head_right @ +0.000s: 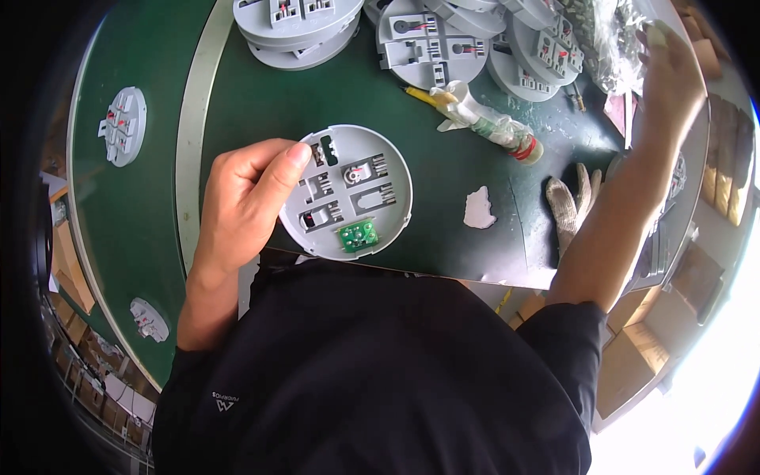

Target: Assembling small electronic components onto circular base plates on a factory production line.

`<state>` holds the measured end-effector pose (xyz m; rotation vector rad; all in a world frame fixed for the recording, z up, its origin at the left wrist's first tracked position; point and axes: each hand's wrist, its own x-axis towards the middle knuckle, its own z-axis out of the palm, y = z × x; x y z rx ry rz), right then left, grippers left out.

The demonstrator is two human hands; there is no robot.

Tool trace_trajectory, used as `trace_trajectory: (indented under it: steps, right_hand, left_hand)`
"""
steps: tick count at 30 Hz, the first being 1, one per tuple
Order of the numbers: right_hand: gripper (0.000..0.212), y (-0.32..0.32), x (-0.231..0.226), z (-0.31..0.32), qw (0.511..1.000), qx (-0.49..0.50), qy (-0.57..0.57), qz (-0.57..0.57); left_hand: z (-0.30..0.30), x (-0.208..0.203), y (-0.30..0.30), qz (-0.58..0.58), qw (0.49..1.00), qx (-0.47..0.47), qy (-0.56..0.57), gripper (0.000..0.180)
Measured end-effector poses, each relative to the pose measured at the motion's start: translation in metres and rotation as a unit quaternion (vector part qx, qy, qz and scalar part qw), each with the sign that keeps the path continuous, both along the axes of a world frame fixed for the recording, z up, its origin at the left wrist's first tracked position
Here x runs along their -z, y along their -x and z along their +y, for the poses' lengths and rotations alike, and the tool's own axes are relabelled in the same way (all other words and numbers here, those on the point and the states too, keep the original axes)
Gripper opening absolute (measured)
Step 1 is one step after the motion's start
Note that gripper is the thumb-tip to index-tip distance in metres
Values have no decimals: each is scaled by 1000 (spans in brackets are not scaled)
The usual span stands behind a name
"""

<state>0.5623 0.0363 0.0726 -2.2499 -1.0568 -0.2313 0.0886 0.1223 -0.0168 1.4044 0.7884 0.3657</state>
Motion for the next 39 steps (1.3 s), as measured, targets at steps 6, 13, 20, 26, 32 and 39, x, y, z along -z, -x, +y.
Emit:
trace_trajectory:
  steps: [6, 13, 20, 26, 32, 39]
  right_hand:
    - [28, 163, 3, -54, 965, -9, -57, 257]
    - [22, 235, 73, -74, 873, -112, -137, 455]
    - [22, 229, 92, -74, 891, -100, -91, 432]
    - [22, 228, 102, -63, 898, -64, -111, 421]
    - [21, 224, 105, -54, 913, -86, -179, 357]
    - [18, 192, 116, -76, 945, -91, -104, 295]
  left_hand:
    - [7, 2, 2, -3, 1000, 0, 6, 37]
    - [17, 2, -8, -3, 1000, 5, -13, 37]
    - [16, 5, -12, -26, 1000, -12, -1, 39]
    - [25, 13, -19, -35, 999, 1, 3, 41]
    - [42, 8, -22, -33, 999, 25, 21, 39]
    - [90, -5, 3, 38, 780, -324, -534, 29]
